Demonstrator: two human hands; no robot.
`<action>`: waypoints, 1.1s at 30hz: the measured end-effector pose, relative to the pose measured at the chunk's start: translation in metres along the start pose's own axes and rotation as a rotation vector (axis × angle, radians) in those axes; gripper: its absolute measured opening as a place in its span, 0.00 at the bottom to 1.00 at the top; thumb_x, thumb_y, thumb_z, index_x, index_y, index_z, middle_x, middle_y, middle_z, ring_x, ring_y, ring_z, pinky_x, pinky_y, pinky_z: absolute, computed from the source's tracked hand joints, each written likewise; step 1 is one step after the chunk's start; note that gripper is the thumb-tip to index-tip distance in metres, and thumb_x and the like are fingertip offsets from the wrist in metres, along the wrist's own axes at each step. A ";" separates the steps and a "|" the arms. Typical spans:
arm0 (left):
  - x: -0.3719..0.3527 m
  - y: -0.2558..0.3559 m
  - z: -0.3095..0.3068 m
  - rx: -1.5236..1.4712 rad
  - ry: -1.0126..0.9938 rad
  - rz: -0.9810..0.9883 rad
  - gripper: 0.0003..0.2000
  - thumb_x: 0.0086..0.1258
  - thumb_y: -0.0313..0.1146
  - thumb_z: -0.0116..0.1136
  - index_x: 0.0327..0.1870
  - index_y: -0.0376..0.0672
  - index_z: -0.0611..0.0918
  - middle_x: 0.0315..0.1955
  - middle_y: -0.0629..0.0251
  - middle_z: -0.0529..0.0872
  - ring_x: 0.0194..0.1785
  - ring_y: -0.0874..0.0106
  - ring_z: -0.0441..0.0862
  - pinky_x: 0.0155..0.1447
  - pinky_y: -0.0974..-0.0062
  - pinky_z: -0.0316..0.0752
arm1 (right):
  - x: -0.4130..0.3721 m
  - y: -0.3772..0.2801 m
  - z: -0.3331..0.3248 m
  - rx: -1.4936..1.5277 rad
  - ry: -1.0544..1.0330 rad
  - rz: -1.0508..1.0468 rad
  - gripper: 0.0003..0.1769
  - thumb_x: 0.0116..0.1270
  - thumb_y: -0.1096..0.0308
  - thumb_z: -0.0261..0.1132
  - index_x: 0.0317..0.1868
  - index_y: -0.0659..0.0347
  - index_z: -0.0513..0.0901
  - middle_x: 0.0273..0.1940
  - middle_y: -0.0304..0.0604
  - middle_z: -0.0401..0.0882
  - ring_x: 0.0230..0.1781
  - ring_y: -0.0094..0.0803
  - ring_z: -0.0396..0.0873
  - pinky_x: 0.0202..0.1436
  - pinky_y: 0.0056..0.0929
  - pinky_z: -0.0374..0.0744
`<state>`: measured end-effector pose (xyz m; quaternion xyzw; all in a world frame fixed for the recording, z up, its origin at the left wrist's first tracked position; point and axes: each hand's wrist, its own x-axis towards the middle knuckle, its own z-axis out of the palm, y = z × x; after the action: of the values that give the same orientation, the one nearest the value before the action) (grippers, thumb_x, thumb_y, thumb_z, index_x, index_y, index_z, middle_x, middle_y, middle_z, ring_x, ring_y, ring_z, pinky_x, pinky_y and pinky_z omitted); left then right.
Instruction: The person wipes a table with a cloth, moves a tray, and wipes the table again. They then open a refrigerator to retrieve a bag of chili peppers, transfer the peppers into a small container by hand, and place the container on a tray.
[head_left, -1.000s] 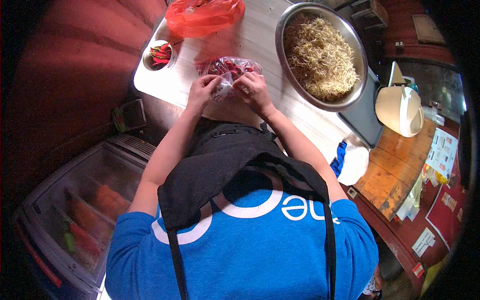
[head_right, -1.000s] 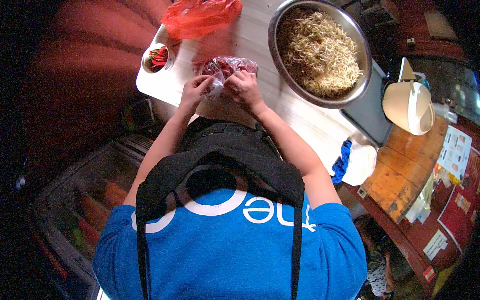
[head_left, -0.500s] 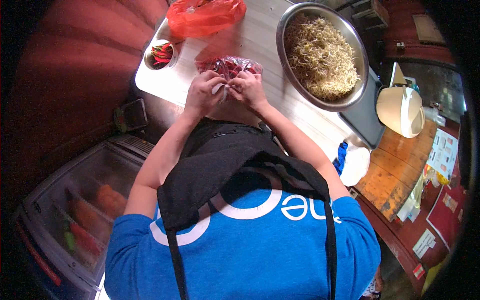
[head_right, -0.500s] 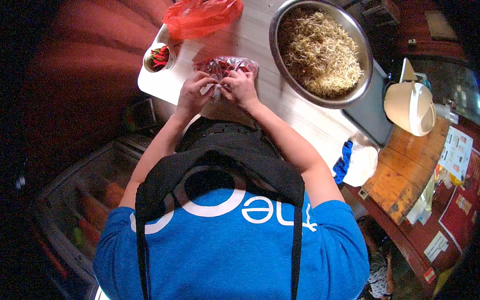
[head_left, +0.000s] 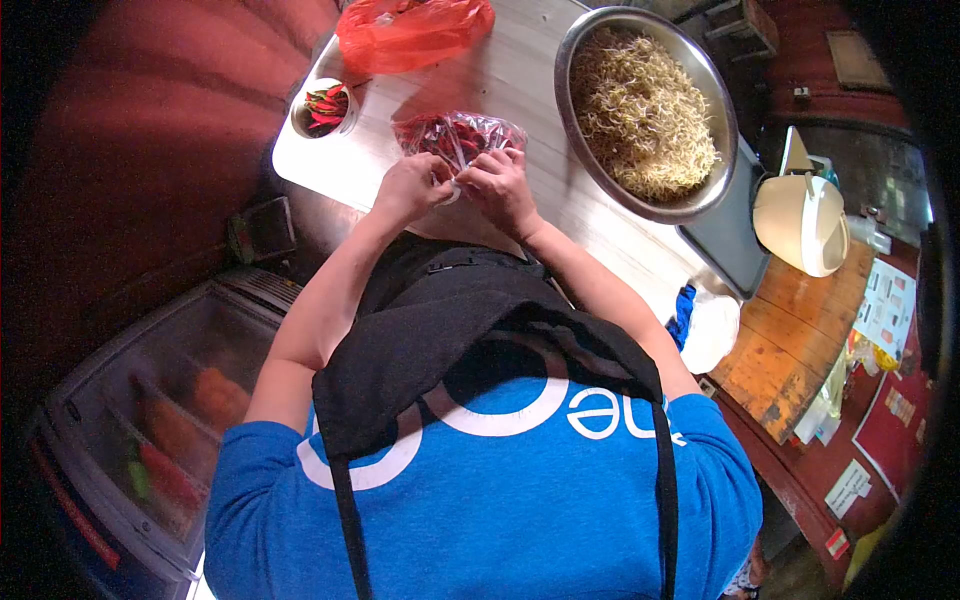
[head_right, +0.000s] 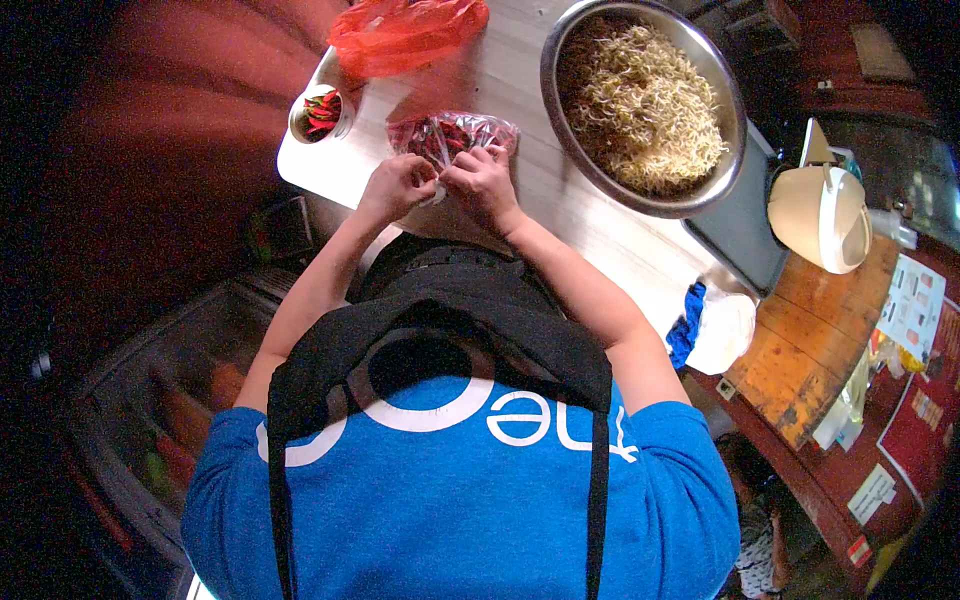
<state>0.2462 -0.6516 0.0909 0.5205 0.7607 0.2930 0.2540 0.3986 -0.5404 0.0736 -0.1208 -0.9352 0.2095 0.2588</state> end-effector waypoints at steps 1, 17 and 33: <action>0.001 -0.001 0.002 -0.026 -0.018 -0.031 0.08 0.56 0.33 0.66 0.33 0.39 0.84 0.28 0.58 0.85 0.29 0.69 0.83 0.37 0.73 0.78 | 0.000 0.000 -0.002 0.019 0.001 -0.014 0.04 0.53 0.64 0.68 0.30 0.49 0.81 0.30 0.33 0.74 0.38 0.32 0.74 0.50 0.36 0.65; -0.019 -0.005 0.031 -0.702 0.214 -0.239 0.06 0.61 0.27 0.63 0.36 0.34 0.82 0.30 0.64 0.86 0.35 0.79 0.83 0.42 0.81 0.78 | -0.005 0.012 -0.005 0.236 -0.093 0.157 0.07 0.64 0.60 0.64 0.34 0.53 0.82 0.28 0.36 0.76 0.33 0.31 0.76 0.49 0.31 0.65; -0.017 0.018 0.023 -0.346 0.361 -0.044 0.06 0.57 0.28 0.64 0.32 0.37 0.81 0.27 0.61 0.84 0.32 0.74 0.83 0.38 0.77 0.78 | 0.013 0.007 -0.006 0.131 -0.254 0.141 0.08 0.60 0.62 0.66 0.34 0.56 0.83 0.33 0.42 0.81 0.35 0.38 0.80 0.44 0.34 0.74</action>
<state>0.2790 -0.6582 0.0895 0.3916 0.7435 0.5016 0.2056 0.3923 -0.5277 0.0807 -0.1415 -0.9339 0.3014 0.1303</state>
